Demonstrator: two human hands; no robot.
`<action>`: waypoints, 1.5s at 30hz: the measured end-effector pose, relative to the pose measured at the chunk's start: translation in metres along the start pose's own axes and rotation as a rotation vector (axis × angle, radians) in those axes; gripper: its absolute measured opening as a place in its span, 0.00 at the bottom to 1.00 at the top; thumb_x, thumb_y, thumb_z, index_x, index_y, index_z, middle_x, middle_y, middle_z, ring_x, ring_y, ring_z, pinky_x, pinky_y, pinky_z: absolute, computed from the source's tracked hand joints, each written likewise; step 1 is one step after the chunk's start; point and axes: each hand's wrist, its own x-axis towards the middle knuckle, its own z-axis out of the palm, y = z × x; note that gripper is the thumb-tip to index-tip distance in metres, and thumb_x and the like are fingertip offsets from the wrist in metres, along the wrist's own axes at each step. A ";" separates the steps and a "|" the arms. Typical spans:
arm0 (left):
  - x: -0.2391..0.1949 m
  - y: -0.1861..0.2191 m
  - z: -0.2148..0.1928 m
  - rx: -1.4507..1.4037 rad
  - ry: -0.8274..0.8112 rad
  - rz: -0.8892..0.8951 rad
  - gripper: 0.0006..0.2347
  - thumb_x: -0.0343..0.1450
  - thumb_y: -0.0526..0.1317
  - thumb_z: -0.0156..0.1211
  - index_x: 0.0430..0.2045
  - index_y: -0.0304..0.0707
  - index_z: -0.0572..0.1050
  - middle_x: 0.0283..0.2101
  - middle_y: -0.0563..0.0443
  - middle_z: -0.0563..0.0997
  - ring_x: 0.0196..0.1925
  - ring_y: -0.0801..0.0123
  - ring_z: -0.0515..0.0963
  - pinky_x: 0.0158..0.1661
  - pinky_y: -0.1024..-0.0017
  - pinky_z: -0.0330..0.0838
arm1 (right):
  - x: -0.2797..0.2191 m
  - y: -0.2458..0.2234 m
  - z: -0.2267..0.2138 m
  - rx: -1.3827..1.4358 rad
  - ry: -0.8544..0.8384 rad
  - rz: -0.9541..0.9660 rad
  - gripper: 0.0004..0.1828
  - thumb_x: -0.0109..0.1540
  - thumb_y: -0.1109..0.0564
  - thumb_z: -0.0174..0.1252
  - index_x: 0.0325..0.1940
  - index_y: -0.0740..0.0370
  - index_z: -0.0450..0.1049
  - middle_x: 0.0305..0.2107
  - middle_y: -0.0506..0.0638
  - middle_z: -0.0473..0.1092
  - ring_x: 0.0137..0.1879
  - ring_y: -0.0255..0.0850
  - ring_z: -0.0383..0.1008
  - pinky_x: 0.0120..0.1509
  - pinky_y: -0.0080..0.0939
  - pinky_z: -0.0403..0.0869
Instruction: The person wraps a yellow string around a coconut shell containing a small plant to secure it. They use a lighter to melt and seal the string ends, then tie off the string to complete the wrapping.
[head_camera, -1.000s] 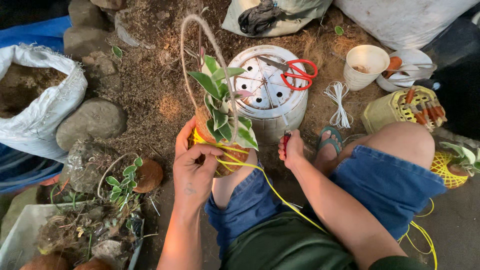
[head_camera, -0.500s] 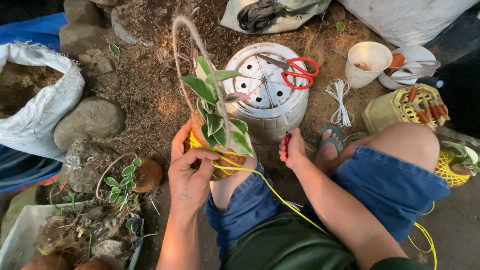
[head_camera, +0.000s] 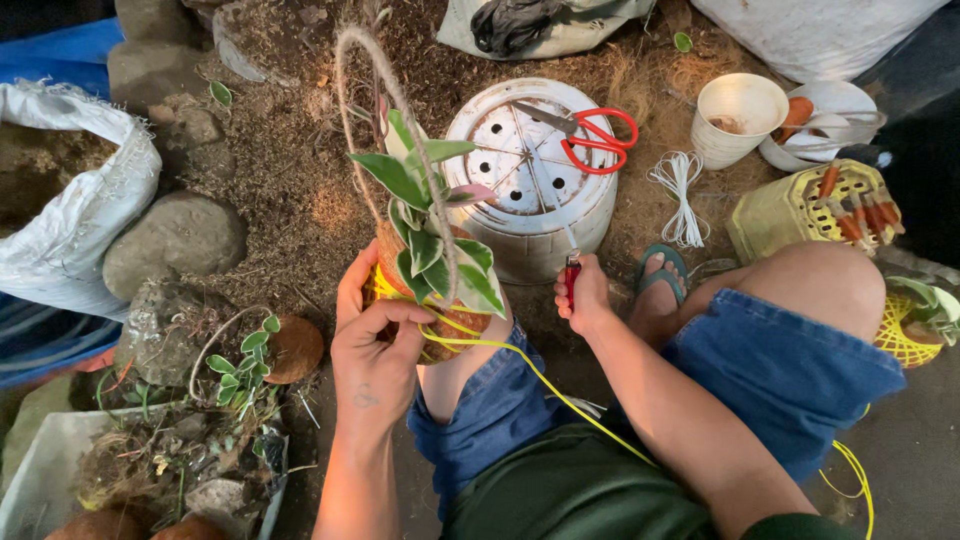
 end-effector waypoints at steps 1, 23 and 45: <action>0.000 0.000 0.000 -0.006 -0.001 0.002 0.07 0.63 0.22 0.57 0.23 0.33 0.80 0.71 0.37 0.66 0.73 0.53 0.67 0.71 0.61 0.57 | -0.001 0.000 0.000 0.001 0.000 -0.003 0.21 0.62 0.40 0.43 0.27 0.58 0.63 0.14 0.49 0.58 0.15 0.38 0.54 0.16 0.39 0.50; -0.003 -0.005 -0.002 -0.059 0.002 0.004 0.07 0.66 0.22 0.58 0.24 0.32 0.79 0.72 0.38 0.64 0.72 0.54 0.67 0.71 0.60 0.59 | -0.004 -0.001 -0.002 -0.006 -0.011 -0.013 0.21 0.64 0.41 0.41 0.29 0.60 0.65 0.15 0.49 0.60 0.15 0.39 0.55 0.16 0.39 0.51; -0.004 -0.010 -0.005 -0.035 0.020 -0.012 0.08 0.65 0.21 0.57 0.24 0.32 0.80 0.71 0.38 0.66 0.72 0.55 0.68 0.69 0.62 0.60 | -0.005 -0.001 -0.003 0.025 -0.059 0.024 0.21 0.63 0.40 0.43 0.29 0.58 0.66 0.16 0.48 0.60 0.17 0.38 0.56 0.18 0.39 0.52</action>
